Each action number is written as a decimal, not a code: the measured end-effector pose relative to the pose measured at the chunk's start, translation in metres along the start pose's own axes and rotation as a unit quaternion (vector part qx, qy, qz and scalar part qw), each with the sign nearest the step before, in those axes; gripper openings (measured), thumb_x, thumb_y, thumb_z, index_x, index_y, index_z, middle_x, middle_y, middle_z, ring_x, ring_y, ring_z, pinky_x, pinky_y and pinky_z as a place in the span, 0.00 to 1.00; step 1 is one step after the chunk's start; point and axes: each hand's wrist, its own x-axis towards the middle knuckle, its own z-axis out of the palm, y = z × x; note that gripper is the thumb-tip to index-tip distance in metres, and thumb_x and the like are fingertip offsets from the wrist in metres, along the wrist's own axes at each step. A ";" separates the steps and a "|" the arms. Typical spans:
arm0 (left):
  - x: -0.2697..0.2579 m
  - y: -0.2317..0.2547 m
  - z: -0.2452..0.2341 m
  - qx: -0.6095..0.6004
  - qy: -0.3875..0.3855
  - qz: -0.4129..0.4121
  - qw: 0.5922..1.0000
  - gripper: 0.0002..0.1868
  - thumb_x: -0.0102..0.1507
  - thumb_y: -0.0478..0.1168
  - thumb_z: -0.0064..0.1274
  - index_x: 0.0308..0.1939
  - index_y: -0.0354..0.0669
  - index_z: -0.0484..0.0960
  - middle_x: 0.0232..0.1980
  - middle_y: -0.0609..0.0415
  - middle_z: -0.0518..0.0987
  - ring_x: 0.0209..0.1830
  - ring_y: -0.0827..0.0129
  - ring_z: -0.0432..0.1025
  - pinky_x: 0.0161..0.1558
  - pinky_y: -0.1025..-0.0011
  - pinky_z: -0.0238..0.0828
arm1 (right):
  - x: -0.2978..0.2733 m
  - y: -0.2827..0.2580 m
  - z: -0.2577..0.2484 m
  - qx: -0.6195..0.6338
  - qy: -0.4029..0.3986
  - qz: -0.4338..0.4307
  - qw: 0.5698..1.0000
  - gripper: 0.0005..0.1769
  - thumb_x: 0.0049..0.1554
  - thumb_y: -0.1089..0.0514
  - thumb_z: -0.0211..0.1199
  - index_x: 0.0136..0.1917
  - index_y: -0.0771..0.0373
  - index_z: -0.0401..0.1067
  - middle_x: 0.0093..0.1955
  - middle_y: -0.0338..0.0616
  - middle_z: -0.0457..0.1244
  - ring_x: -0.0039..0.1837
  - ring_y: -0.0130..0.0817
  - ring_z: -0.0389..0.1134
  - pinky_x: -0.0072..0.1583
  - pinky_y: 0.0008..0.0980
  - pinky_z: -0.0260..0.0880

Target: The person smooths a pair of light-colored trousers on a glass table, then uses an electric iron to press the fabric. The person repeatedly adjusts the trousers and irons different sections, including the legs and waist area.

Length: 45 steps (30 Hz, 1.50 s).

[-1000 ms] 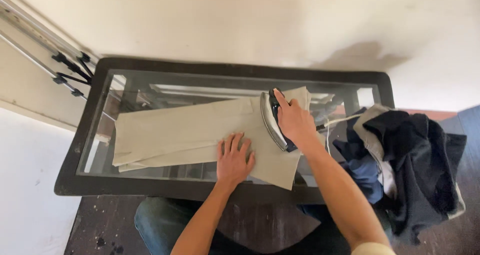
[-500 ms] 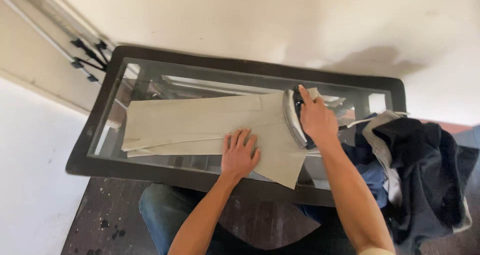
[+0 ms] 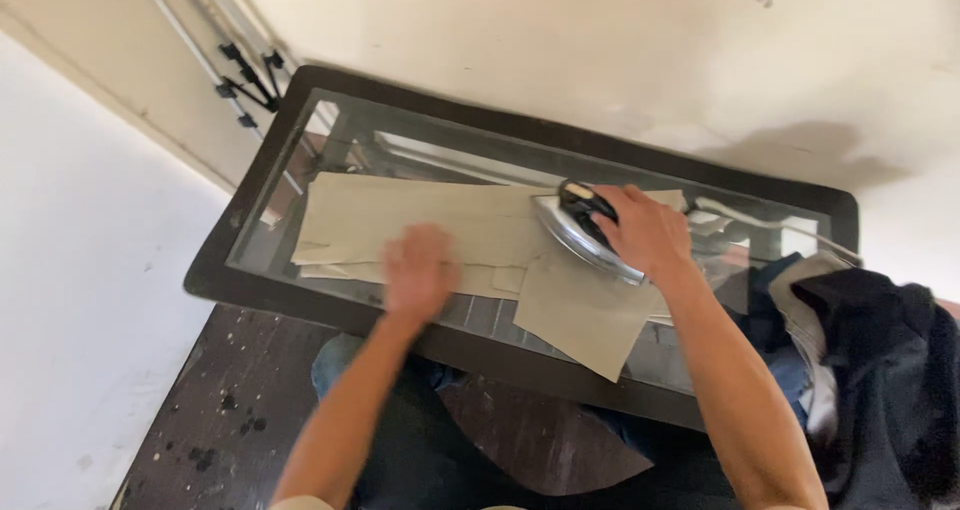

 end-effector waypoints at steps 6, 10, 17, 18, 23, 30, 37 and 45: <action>0.034 -0.075 -0.044 -0.050 -0.152 -0.180 0.970 0.36 0.71 0.66 0.32 0.77 0.52 0.62 0.81 0.49 0.56 0.83 0.50 0.45 0.77 0.40 0.38 | 0.038 -0.084 0.020 0.015 0.004 -0.123 0.992 0.22 0.64 0.38 0.53 0.71 0.28 0.63 0.54 0.36 0.65 0.54 0.47 0.74 0.54 0.46 0.76; 0.064 -0.079 0.010 0.002 -0.121 -0.129 0.984 0.32 0.72 0.60 0.32 0.79 0.56 0.60 0.81 0.53 0.58 0.83 0.53 0.48 0.76 0.40 0.40 | 0.055 -0.122 0.043 0.032 -0.035 -0.139 0.989 0.22 0.65 0.38 0.51 0.72 0.29 0.61 0.53 0.37 0.65 0.52 0.46 0.74 0.52 0.44 0.77; 0.093 -0.061 -0.012 -0.058 -0.239 -0.130 0.961 0.33 0.72 0.62 0.20 0.81 0.65 0.50 0.85 0.61 0.44 0.85 0.58 0.36 0.78 0.42 0.25 | 0.051 -0.097 0.027 0.014 -0.087 -0.171 0.981 0.28 0.67 0.39 0.47 0.79 0.36 0.55 0.56 0.42 0.69 0.55 0.43 0.75 0.55 0.44 0.76; 0.096 -0.061 -0.025 -0.051 -0.262 -0.168 0.949 0.36 0.71 0.66 0.19 0.82 0.64 0.46 0.86 0.60 0.41 0.85 0.58 0.32 0.78 0.42 0.21 | 0.048 -0.089 0.028 0.021 -0.115 -0.164 0.979 0.28 0.68 0.41 0.44 0.80 0.38 0.54 0.56 0.46 0.69 0.55 0.48 0.74 0.57 0.49 0.75; 0.087 -0.106 -0.022 -0.009 -0.149 -0.230 0.962 0.34 0.71 0.65 0.28 0.79 0.63 0.59 0.84 0.54 0.52 0.84 0.52 0.41 0.75 0.37 0.27 | 0.050 -0.081 0.046 -0.022 -0.005 -0.215 0.976 0.29 0.68 0.39 0.45 0.80 0.38 0.57 0.42 0.39 0.68 0.42 0.38 0.73 0.55 0.42 0.74; 0.084 -0.120 -0.024 -0.030 -0.118 -0.296 0.947 0.34 0.71 0.63 0.34 0.78 0.58 0.61 0.83 0.55 0.52 0.84 0.55 0.41 0.76 0.43 0.32 | 0.079 -0.112 0.068 -0.039 0.117 -0.230 0.965 0.27 0.68 0.40 0.48 0.79 0.40 0.62 0.33 0.34 0.64 0.27 0.27 0.61 0.38 0.31 0.67; 0.080 -0.114 -0.018 -0.033 -0.042 -0.121 0.991 0.24 0.71 0.57 0.40 0.69 0.63 0.76 0.79 0.61 0.63 0.83 0.58 0.47 0.76 0.44 0.40 | 0.105 -0.148 0.060 0.031 0.043 -0.167 0.985 0.29 0.69 0.35 0.42 0.80 0.38 0.57 0.48 0.46 0.70 0.42 0.46 0.75 0.41 0.43 0.75; 0.078 -0.127 0.011 -0.021 -0.075 -0.070 0.994 0.29 0.66 0.66 0.40 0.70 0.74 0.73 0.76 0.74 0.68 0.78 0.75 0.58 0.79 0.60 0.40 | 0.101 -0.125 0.064 0.035 -0.008 -0.149 0.988 0.30 0.68 0.36 0.43 0.82 0.34 0.54 0.48 0.47 0.71 0.48 0.48 0.76 0.49 0.46 0.75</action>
